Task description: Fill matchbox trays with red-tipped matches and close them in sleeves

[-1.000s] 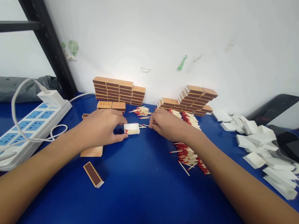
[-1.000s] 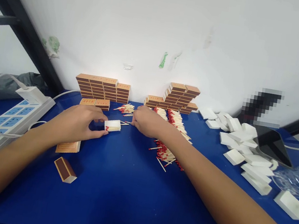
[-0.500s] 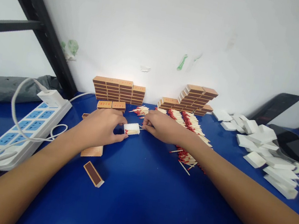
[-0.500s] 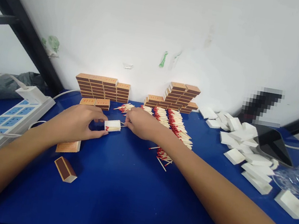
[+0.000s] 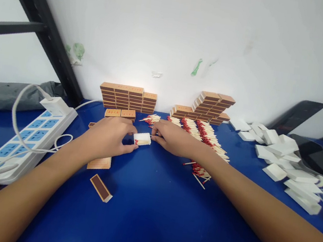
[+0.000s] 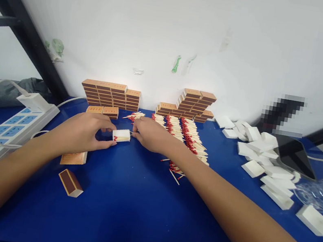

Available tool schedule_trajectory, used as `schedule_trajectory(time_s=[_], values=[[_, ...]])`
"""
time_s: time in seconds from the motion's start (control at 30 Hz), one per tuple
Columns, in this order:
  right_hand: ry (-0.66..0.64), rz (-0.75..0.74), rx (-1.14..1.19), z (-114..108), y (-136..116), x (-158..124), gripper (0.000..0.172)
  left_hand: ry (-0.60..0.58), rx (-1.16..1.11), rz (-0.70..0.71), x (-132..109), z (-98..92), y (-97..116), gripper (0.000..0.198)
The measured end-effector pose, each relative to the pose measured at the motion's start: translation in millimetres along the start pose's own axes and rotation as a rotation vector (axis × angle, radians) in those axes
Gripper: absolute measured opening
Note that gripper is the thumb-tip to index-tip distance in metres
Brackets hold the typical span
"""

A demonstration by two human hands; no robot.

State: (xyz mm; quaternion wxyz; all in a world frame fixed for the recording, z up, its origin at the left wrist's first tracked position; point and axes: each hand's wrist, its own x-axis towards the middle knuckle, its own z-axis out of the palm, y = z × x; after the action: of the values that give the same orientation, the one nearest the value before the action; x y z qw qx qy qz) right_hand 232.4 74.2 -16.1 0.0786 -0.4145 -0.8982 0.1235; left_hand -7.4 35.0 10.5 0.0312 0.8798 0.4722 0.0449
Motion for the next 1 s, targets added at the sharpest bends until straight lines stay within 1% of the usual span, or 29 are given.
schedule_trajectory(time_s=[0.1,0.17,0.33,0.47,0.53,0.6,0.73,0.83,1.0], values=[[0.000,0.006,-0.018,1,-4,1,0.012,0.007,-0.007,0.008,0,-0.3,0,0.026],[-0.009,0.030,-0.036,0,-3,1,0.012,0.011,-0.008,0.014,0,-0.4,0,0.025],[0.027,0.077,-0.104,-17,3,-3,0.012,0.021,-0.002,0.012,0,0.5,-1,0.025],[0.031,0.088,-0.104,-28,-6,-7,0.012,0.023,-0.001,0.022,0,1.9,-2,0.025],[0.015,0.070,-0.089,-25,-14,-8,0.012,0.027,-0.003,0.027,0,2.9,-2,0.026],[-0.001,0.039,-0.107,-19,-23,-7,0.012,0.037,-0.003,0.035,0,3.9,-3,0.027],[0.021,-0.001,-0.220,-4,-37,-7,0.014,0.032,0.003,0.053,1,4.4,-3,0.027],[0.039,-0.007,-0.274,1,-40,-7,0.014,0.019,0.006,0.050,1,3.6,-3,0.028],[0.095,-0.040,-0.326,3,-38,-6,0.019,0.019,0.012,0.046,0,2.8,-4,0.027]])
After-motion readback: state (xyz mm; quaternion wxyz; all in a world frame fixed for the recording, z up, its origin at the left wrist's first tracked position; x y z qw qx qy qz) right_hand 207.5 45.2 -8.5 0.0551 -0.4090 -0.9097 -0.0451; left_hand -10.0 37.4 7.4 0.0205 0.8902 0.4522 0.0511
